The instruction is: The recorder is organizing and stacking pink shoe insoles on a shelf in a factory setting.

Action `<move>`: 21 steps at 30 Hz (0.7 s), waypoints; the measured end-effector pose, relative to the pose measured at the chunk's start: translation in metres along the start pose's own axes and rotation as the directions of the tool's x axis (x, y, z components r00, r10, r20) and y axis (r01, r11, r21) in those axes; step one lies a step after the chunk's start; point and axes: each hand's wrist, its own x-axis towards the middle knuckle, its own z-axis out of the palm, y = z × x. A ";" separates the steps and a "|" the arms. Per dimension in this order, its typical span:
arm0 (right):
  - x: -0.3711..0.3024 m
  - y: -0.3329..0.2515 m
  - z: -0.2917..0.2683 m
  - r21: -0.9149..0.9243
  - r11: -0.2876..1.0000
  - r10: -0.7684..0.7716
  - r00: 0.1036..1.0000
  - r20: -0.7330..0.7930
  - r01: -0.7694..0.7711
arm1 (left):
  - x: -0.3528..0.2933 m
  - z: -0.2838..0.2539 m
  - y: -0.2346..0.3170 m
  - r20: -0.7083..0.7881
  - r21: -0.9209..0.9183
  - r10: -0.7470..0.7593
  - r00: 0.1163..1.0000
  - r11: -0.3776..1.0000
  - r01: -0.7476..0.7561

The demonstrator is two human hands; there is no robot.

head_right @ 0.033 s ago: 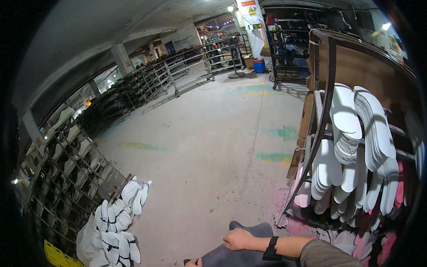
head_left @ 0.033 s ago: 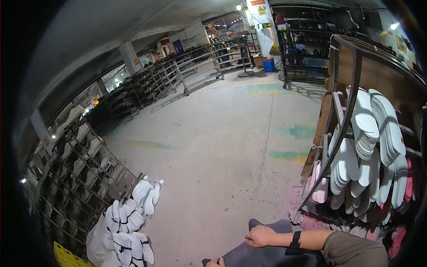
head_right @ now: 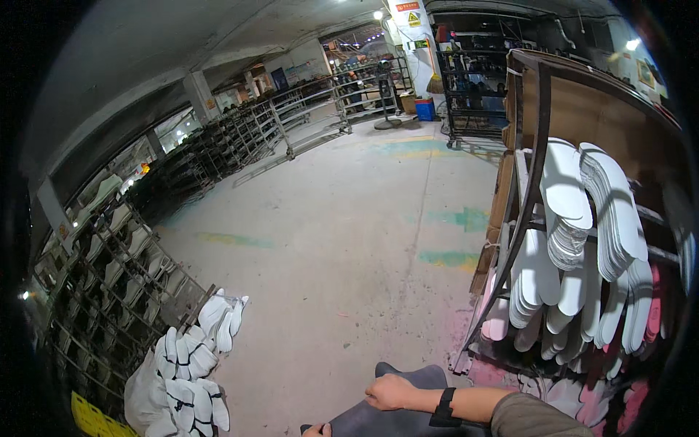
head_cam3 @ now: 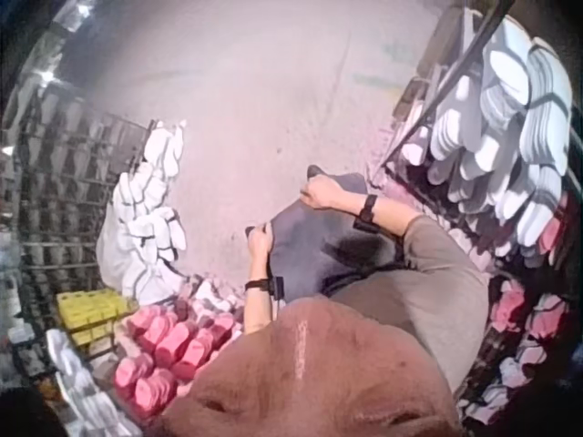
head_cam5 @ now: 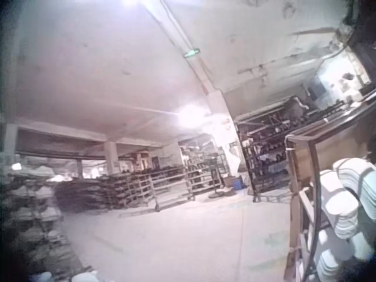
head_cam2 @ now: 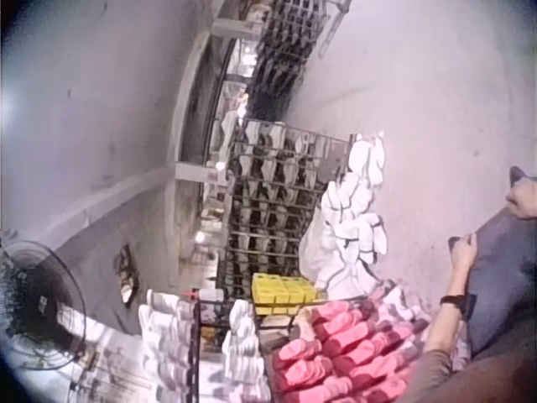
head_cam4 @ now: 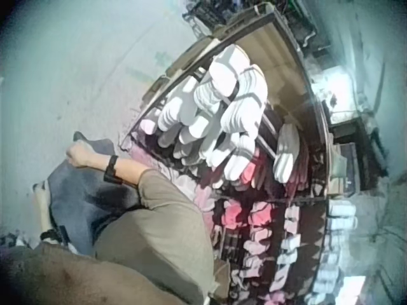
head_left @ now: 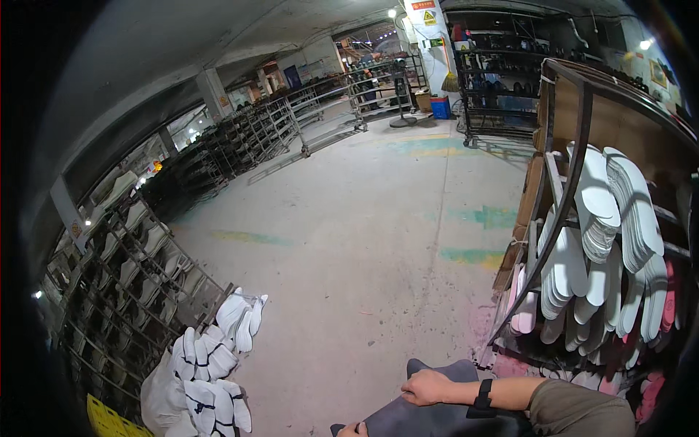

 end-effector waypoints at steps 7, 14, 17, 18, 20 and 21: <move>0.002 0.003 0.003 -0.027 0.999 -0.044 0.999 0.021 0.045 | -0.003 -0.002 -0.001 -0.026 -0.039 -0.017 1.000 0.999 0.016; -0.002 -0.001 -0.003 -0.033 0.999 -0.043 0.999 0.002 0.043 | -0.004 -0.003 0.000 -0.017 -0.031 -0.022 1.000 0.999 0.021; -0.002 0.003 0.001 -0.025 0.999 -0.048 0.999 -0.003 0.048 | -0.005 -0.005 0.003 -0.016 -0.035 -0.033 0.999 0.999 0.033; -0.002 0.003 0.001 -0.025 0.999 -0.048 0.999 -0.004 0.048 | -0.005 -0.006 0.005 -0.009 -0.031 -0.040 0.999 0.999 0.040; -0.003 0.003 0.003 0.008 0.997 -0.078 0.996 -0.044 0.079 | -0.006 -0.006 0.004 -0.005 -0.027 -0.051 0.999 0.998 0.051; -0.003 0.002 0.002 0.009 0.997 -0.081 0.996 -0.043 0.081 | -0.006 -0.006 0.004 -0.007 -0.036 -0.048 0.999 0.998 0.047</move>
